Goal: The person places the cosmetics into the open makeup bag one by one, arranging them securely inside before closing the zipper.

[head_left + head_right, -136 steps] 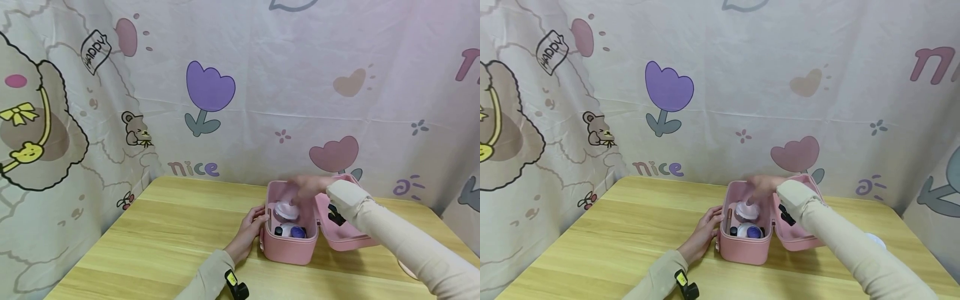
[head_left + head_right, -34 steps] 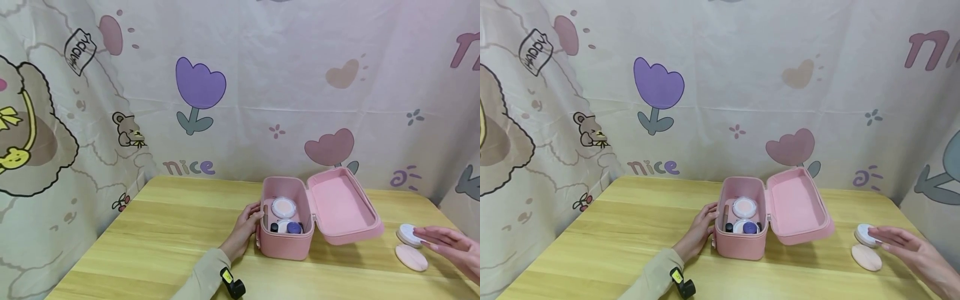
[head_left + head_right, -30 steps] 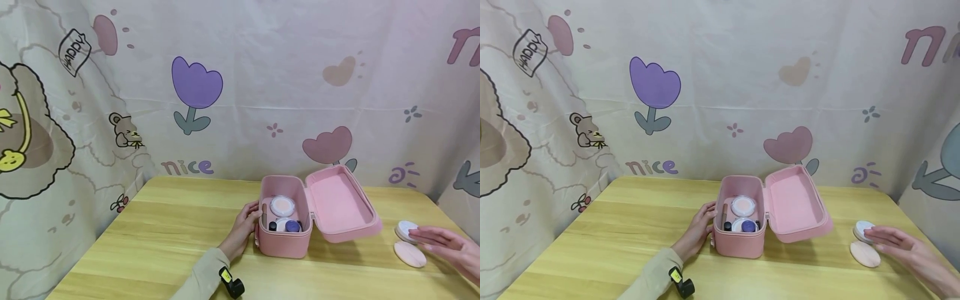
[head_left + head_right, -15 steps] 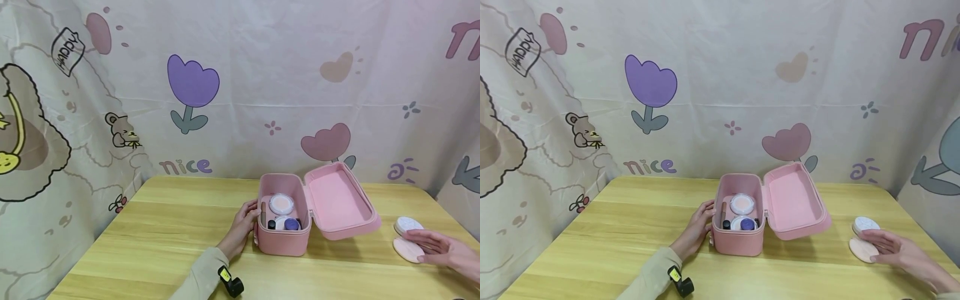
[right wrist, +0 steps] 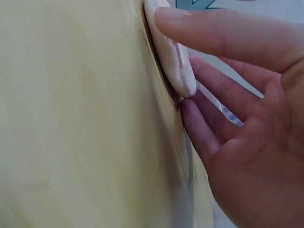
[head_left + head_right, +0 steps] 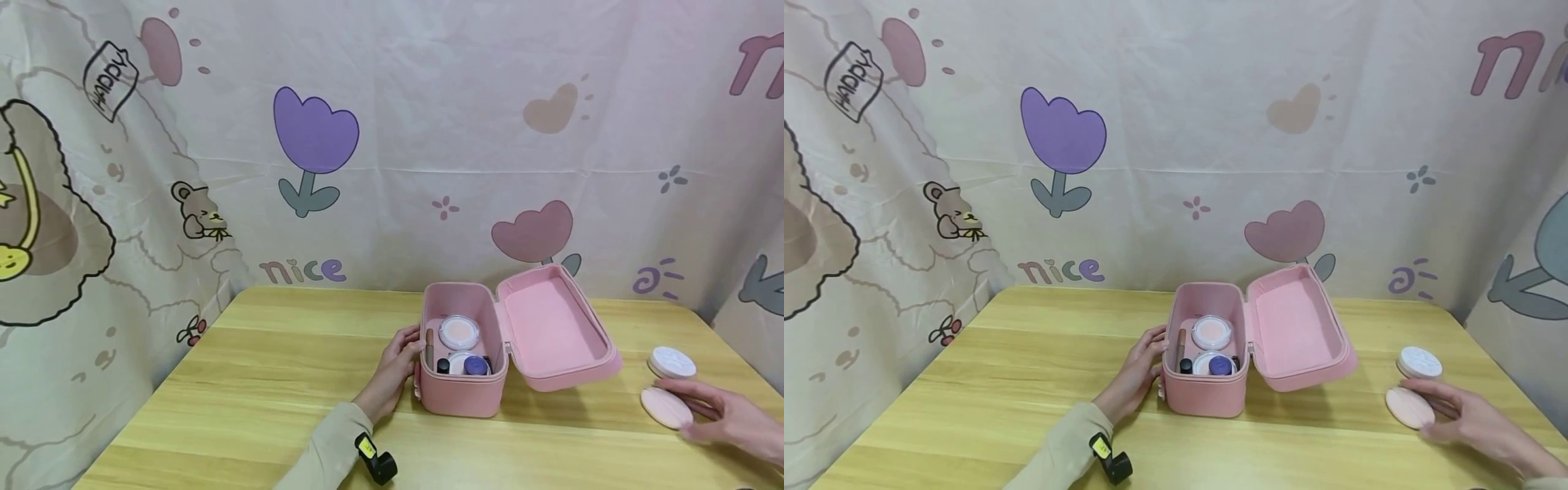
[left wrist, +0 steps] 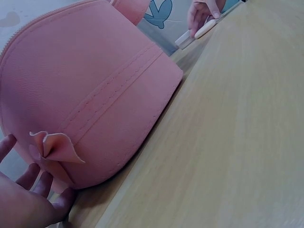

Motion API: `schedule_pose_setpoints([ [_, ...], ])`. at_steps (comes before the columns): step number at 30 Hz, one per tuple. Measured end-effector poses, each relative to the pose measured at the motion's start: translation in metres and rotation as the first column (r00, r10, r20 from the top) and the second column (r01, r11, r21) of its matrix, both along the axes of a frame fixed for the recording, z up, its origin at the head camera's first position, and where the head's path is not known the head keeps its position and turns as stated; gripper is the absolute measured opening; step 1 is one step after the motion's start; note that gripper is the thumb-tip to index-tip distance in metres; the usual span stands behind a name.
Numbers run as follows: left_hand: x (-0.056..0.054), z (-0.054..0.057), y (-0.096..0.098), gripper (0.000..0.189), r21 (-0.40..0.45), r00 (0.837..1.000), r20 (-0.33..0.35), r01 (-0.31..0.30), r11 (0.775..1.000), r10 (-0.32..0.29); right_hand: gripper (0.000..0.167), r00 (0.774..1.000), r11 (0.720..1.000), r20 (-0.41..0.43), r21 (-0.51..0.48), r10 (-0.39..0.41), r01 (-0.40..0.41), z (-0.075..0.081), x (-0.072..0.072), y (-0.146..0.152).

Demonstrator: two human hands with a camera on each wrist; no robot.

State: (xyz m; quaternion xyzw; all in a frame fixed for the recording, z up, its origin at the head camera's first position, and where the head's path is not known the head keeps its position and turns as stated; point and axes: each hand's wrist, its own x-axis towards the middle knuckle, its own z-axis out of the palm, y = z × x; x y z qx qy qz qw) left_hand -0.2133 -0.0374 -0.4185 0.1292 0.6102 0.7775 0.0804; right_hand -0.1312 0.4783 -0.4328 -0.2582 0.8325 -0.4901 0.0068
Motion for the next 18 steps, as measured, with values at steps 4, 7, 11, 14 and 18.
schedule_pose_setpoints([
  [4, 0.000, 0.000, 0.000, 0.053, -0.008, 1.000, -0.001, -0.006, 1.000, 0.006, 0.064, 0.996, 0.991, -0.031, 0.096, -0.089, 0.091, 0.000, -0.001, -0.006],
  [7, -0.001, 0.001, -0.001, 0.053, -0.011, 1.000, -0.002, -0.006, 1.000, 0.006, 0.062, 0.990, 0.981, -0.052, 0.136, -0.132, 0.138, 0.001, -0.003, -0.010],
  [11, 0.000, 0.001, -0.002, 0.055, -0.008, 1.000, 0.001, -0.004, 1.000, 0.004, 0.059, 0.983, 0.972, -0.074, 0.156, -0.168, 0.177, 0.002, -0.004, -0.013],
  [14, 0.000, 0.001, -0.002, 0.055, -0.008, 1.000, 0.004, -0.003, 1.000, 0.004, 0.058, 0.977, 0.964, -0.084, 0.167, -0.195, 0.207, 0.003, -0.004, -0.013],
  [18, 0.000, 0.001, 0.000, 0.055, -0.006, 1.000, 0.007, -0.002, 1.000, 0.002, 0.060, 0.971, 0.958, -0.080, 0.162, -0.227, 0.237, 0.006, -0.003, -0.012],
])
